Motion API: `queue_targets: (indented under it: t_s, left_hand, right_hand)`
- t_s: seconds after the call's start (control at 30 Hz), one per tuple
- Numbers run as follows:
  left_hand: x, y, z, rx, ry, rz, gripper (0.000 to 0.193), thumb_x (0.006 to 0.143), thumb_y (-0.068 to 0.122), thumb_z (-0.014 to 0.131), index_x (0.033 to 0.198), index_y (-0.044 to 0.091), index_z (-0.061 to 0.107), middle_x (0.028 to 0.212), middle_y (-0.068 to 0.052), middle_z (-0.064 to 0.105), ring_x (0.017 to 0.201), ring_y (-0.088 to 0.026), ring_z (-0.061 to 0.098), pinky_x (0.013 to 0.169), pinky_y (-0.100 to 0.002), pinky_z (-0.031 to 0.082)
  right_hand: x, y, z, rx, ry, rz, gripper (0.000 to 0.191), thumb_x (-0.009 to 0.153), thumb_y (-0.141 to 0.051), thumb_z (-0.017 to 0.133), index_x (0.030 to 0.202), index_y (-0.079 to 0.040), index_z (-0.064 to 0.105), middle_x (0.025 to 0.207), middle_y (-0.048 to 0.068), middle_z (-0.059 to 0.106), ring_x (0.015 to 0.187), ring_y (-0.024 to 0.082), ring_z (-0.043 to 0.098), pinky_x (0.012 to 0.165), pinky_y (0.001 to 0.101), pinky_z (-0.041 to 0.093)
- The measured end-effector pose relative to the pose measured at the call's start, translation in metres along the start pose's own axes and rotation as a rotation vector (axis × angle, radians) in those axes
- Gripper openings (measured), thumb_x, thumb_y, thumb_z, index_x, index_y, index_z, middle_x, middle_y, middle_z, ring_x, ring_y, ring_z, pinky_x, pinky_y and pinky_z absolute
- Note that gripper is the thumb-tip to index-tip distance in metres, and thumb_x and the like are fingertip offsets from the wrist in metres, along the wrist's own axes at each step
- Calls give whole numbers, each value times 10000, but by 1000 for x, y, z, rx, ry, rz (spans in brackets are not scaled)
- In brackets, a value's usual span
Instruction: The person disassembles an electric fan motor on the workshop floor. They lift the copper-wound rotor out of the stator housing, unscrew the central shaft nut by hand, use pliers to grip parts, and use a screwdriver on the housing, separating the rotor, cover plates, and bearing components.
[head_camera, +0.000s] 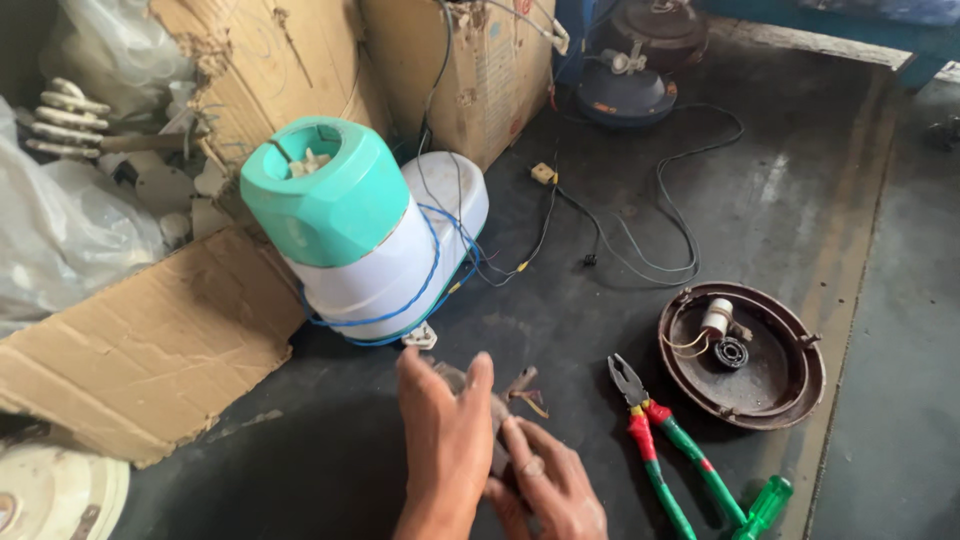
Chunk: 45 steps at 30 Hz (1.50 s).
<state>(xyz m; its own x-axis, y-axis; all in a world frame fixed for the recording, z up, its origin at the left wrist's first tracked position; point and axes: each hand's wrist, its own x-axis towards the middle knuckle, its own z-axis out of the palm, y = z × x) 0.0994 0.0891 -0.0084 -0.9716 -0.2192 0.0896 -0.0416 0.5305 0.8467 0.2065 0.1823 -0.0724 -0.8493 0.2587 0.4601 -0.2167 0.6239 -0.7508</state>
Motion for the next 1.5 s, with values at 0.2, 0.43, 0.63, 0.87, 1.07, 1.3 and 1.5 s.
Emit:
queue_targets:
  t_s: [0.2, 0.43, 0.63, 0.87, 1.07, 1.3, 1.5]
  left_hand:
    - [-8, 14, -4, 116, -143, -188, 600, 942, 257, 545, 1478, 22, 412, 1408, -233, 559, 1286, -395, 556, 1050, -451, 439]
    - [-14, 16, 4, 169, -90, -17, 563, 932, 232, 569, 1422, -12, 436, 1414, -249, 540, 1288, -391, 540, 1041, -446, 432]
    - [-13, 23, -9, 114, -135, -131, 566, 931, 225, 540, 1466, 58, 463, 1433, -202, 538, 1308, -369, 527, 1046, -435, 425]
    - [-15, 22, -11, -210, -40, -628, 704, 887, 320, 705, 1447, 43, 379, 1276, -192, 635, 1144, -300, 675, 981, -395, 510]
    - [-11, -10, -32, -766, -1, -755, 505, 782, 202, 676, 1225, -39, 691, 1073, -179, 728, 921, -259, 710, 817, -402, 546]
    - [-16, -33, -14, -1291, 11, -1000, 510, 861, 304, 582, 1297, 45, 640, 1281, -124, 697, 1163, -313, 646, 999, -476, 487]
    - [-28, -67, 11, -1353, -300, -803, 530, 891, 207, 574, 1418, 168, 523, 1433, -76, 592, 1320, -286, 558, 1089, -487, 423]
  right_hand:
    - [-3, 16, -11, 294, -74, 215, 380, 792, -157, 829, 1149, -42, 771, 1141, 118, 773, 988, 236, 760, 809, 336, 647]
    - [4, 27, -13, 264, 165, 649, 318, 844, -176, 754, 1128, -35, 764, 1038, 109, 745, 883, 138, 764, 725, 322, 627]
    - [37, 28, -13, 239, -126, 882, 307, 885, -317, 779, 1029, -45, 779, 735, 58, 759, 694, 142, 658, 618, 282, 530]
    - [57, 43, -5, 629, -312, 1118, 377, 950, -296, 681, 753, 24, 709, 625, 59, 613, 595, 174, 526, 556, 322, 415]
    - [69, 14, 7, 471, -275, 707, 349, 905, -240, 693, 687, 33, 689, 661, 74, 645, 641, 196, 616, 625, 348, 497]
    - [113, -7, -7, -92, -243, 45, 245, 859, -203, 684, 719, -3, 689, 793, 146, 656, 819, 356, 642, 709, 459, 491]
    - [113, 14, -19, -173, -270, 16, 210, 829, -200, 700, 739, -12, 731, 816, 147, 682, 851, 368, 650, 730, 466, 504]
